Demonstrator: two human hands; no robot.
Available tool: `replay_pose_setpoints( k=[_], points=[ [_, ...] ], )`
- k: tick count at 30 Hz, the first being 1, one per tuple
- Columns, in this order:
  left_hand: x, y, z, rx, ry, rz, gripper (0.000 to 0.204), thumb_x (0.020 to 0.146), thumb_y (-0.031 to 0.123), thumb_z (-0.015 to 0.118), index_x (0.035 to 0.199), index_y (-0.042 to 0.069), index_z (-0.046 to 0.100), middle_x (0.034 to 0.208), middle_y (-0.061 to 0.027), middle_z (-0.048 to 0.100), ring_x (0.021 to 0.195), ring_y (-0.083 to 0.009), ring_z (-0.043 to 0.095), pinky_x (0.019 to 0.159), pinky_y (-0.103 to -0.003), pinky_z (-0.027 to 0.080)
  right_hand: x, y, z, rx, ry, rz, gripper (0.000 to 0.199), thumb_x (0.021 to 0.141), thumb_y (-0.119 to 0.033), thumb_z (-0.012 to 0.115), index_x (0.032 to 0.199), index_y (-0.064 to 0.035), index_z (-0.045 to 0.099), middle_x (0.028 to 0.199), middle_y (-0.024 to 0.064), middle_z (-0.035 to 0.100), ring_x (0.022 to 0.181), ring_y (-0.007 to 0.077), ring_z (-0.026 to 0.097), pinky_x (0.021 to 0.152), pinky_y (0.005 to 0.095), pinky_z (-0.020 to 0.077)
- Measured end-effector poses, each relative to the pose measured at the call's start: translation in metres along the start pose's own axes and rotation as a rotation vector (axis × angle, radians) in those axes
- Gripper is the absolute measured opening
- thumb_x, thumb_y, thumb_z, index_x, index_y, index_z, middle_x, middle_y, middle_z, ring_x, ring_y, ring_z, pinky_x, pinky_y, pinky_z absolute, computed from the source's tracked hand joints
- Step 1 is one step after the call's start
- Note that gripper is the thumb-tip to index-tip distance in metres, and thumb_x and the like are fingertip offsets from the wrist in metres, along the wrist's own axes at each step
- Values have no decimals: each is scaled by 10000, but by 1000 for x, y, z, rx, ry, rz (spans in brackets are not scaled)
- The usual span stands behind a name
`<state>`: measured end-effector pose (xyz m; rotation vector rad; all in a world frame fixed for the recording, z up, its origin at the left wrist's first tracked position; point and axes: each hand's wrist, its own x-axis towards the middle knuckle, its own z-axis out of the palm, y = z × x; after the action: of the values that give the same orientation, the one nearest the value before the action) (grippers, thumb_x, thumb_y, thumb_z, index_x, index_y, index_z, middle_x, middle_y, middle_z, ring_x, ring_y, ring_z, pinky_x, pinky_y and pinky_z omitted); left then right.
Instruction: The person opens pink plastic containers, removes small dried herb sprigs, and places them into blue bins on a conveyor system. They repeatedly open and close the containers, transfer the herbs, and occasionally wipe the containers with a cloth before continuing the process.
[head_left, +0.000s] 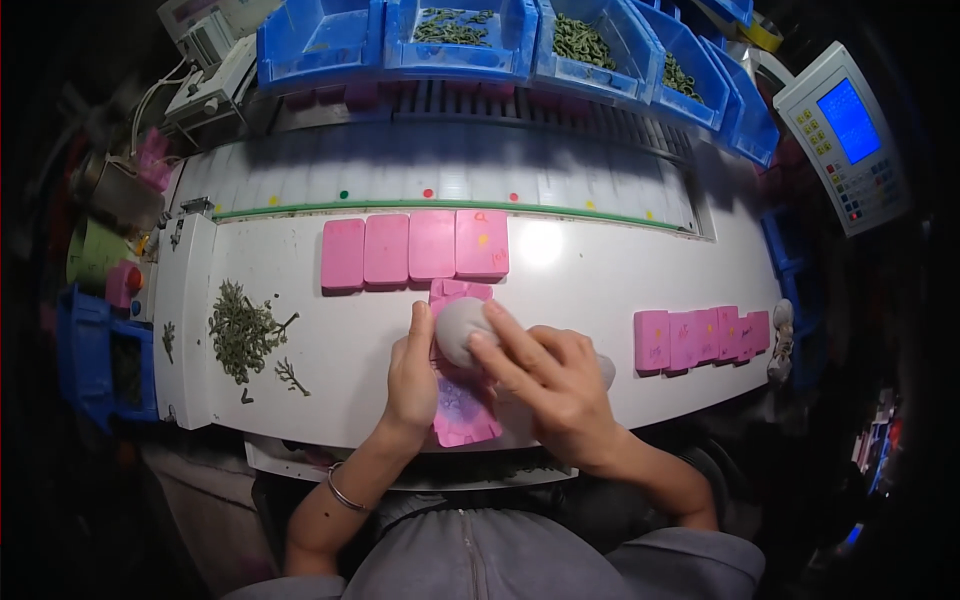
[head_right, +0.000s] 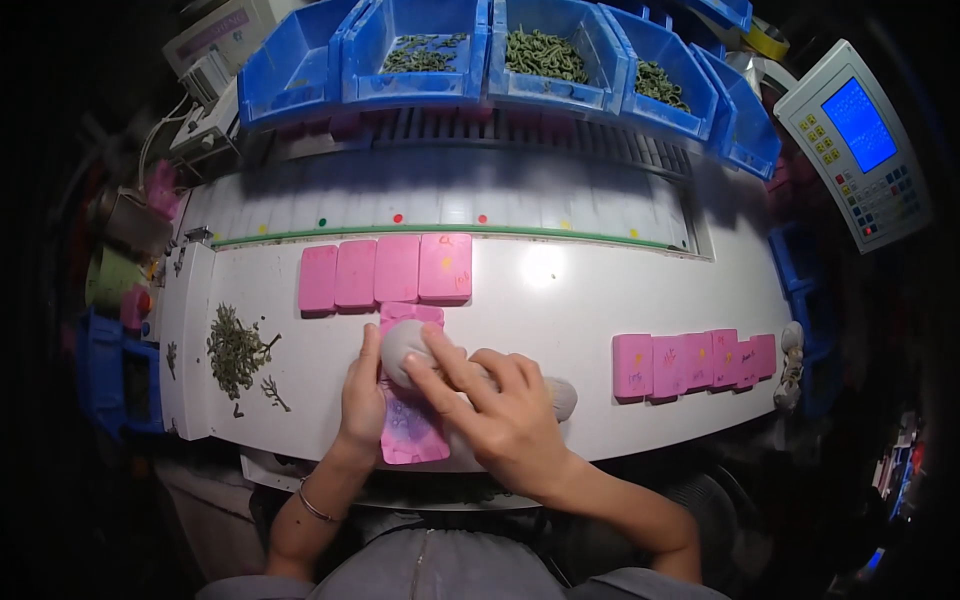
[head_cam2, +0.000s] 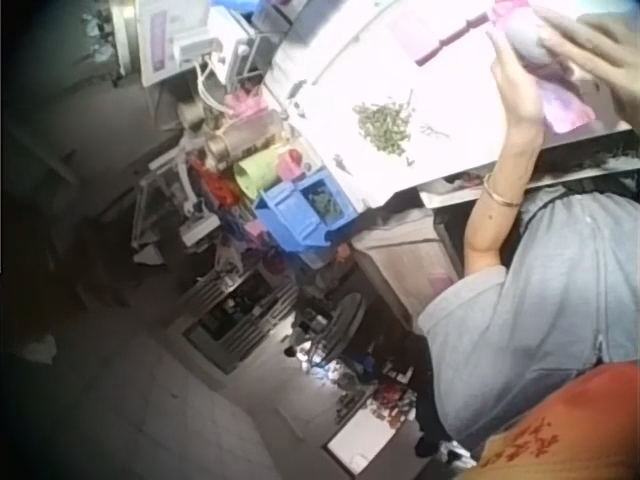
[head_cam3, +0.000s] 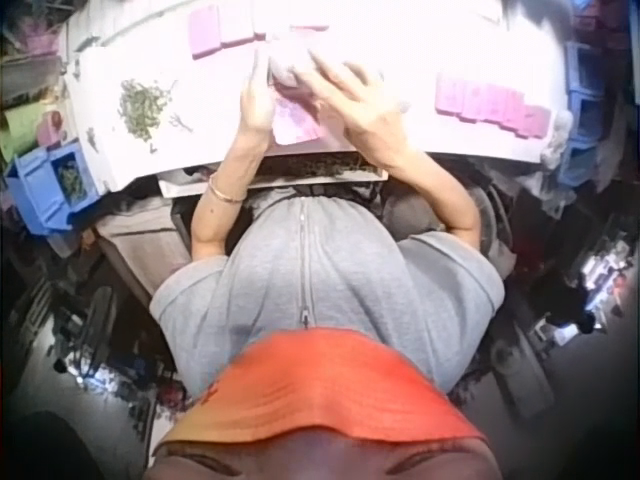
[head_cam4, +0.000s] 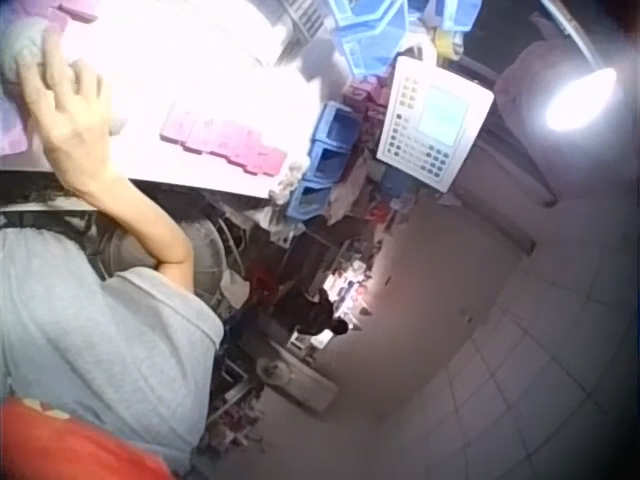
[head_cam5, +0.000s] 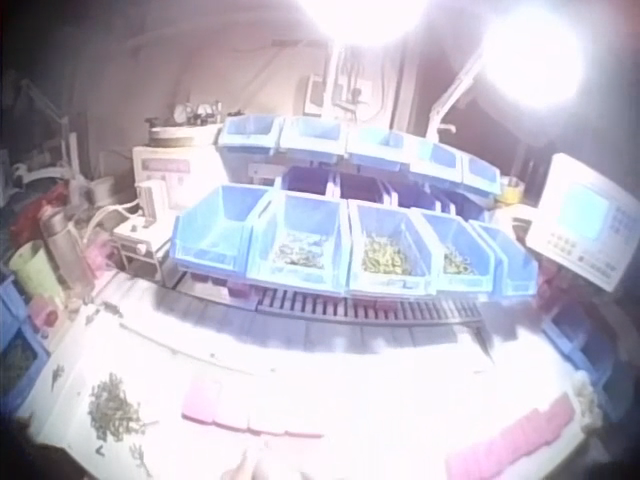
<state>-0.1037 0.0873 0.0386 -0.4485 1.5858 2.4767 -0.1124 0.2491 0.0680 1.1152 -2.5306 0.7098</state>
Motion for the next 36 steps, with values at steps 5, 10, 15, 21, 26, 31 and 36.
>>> replay_pose_setpoints(
  k=[5, 10, 15, 21, 26, 31, 36],
  points=[
    [-4, 11, 2, 45, 25, 330, 616, 987, 418, 236, 1119, -104, 535, 958, -174, 629, 763, -157, 595, 715, -273, 488, -15, -10, -20, 215, -173, 67, 617, 625, 41, 541, 1232, -66, 538, 1321, 104, 485, 823, 216, 524, 778, 315, 409],
    [-2, -5, -6, 210, -9, 331, 627, 986, 413, 208, 1078, -97, 560, 923, -159, 636, 755, -190, 618, 698, -313, 515, -21, -15, -23, 245, -250, 137, 749, 559, 86, 559, 1286, -79, 484, 1378, 95, 423, 853, 218, 516, 807, 320, 395],
    [-1, -1, 8, 214, 46, 362, 636, 987, 409, 191, 1031, -87, 587, 928, -156, 644, 753, -189, 622, 687, -307, 520, -20, -15, -15, 209, -166, 74, 737, 562, 56, 569, 1281, -86, 492, 1353, 95, 450, 850, 221, 516, 807, 324, 395],
    [6, -4, -7, 163, 9, 283, 641, 985, 422, 194, 1023, -82, 588, 890, -155, 645, 751, -182, 618, 682, -300, 514, -16, -18, -16, 181, -184, 54, 694, 601, 28, 569, 1279, -104, 495, 1322, 75, 479, 849, 213, 512, 806, 318, 398],
    [3, -6, -7, 166, 100, 253, 580, 984, 412, 246, 966, -55, 589, 853, -139, 637, 737, -167, 598, 690, -288, 490, -15, -11, -23, 194, -354, 157, 770, 530, 30, 627, 1276, -113, 498, 1349, 87, 448, 875, 247, 515, 819, 352, 398],
    [1, -6, -17, -39, 43, 63, 540, 980, 415, 277, 934, -34, 574, 825, -129, 626, 703, -172, 599, 680, -282, 493, -9, 6, -6, 40, -82, 182, 740, 601, 58, 620, 1308, -81, 449, 1299, 120, 470, 958, 275, 527, 842, 362, 410],
    [-8, 2, -12, -452, 5, -217, 629, 951, 511, 266, 995, -55, 538, 880, -185, 632, 765, -287, 640, 744, -364, 526, 16, -9, -2, 835, 24, 424, 484, 785, -15, 623, 1248, -6, 481, 1072, 162, 551, 952, 273, 542, 841, 339, 434]
  ],
)
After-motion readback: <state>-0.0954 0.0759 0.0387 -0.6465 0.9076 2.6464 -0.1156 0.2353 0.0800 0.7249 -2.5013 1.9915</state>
